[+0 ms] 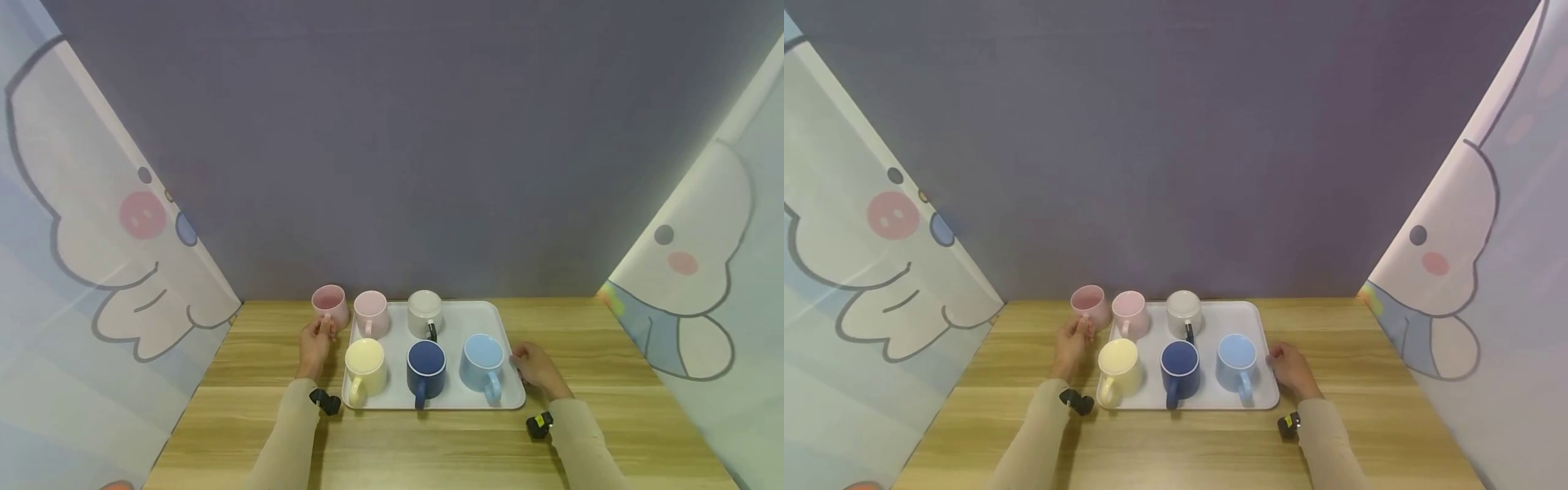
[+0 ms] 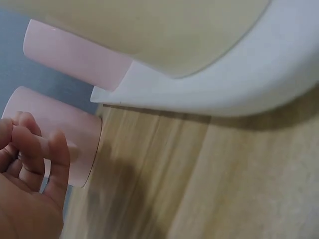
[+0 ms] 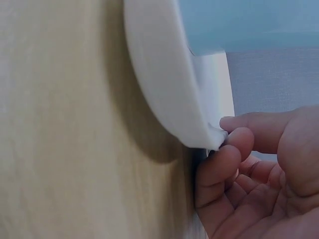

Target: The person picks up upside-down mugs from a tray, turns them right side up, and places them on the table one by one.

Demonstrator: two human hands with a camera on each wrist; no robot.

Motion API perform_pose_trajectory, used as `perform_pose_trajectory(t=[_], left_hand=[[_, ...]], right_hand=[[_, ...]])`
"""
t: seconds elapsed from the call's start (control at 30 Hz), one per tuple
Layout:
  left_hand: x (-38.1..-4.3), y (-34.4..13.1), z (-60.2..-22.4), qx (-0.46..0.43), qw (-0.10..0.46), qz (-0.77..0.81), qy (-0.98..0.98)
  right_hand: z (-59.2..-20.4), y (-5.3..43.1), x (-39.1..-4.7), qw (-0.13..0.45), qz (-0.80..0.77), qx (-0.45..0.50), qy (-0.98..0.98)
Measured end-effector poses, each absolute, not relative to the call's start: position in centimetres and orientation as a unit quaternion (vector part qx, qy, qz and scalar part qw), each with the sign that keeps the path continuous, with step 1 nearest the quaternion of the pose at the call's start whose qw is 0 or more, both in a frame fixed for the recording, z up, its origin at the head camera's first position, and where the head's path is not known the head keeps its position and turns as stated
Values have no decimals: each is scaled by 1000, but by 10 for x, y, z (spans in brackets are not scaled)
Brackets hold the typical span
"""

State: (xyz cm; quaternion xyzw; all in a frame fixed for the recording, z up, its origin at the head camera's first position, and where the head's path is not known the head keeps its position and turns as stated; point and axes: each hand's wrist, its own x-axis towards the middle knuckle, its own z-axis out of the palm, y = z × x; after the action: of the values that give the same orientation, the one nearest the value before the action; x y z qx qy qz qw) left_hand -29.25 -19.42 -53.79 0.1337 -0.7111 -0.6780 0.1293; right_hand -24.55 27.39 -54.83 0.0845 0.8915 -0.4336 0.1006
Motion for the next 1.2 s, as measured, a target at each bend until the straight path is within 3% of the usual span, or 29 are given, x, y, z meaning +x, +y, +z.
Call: perform_pose_trajectory(t=[0.43, 0.63, 0.8, 1.0, 1.2], left_hand=[[-288, -198, -527, 141, 128, -587, -787], [-279, -190, -510, 155, 164, -440, -869], [-282, -177, -492, 102, 186, -421, -882], [-287, -165, -481, 20, 124, -440, -889], [-289, -160, -482, 3, 39, -449, -893]], right_hand=[[-546, 271, -244, 99, -426, 85, 895], [-546, 272, -244, 103, -422, 86, 896], [-544, 275, -244, 102, -417, 86, 899], [-543, 275, -243, 100, -420, 89, 897], [-546, 272, -242, 98, -425, 88, 896]])
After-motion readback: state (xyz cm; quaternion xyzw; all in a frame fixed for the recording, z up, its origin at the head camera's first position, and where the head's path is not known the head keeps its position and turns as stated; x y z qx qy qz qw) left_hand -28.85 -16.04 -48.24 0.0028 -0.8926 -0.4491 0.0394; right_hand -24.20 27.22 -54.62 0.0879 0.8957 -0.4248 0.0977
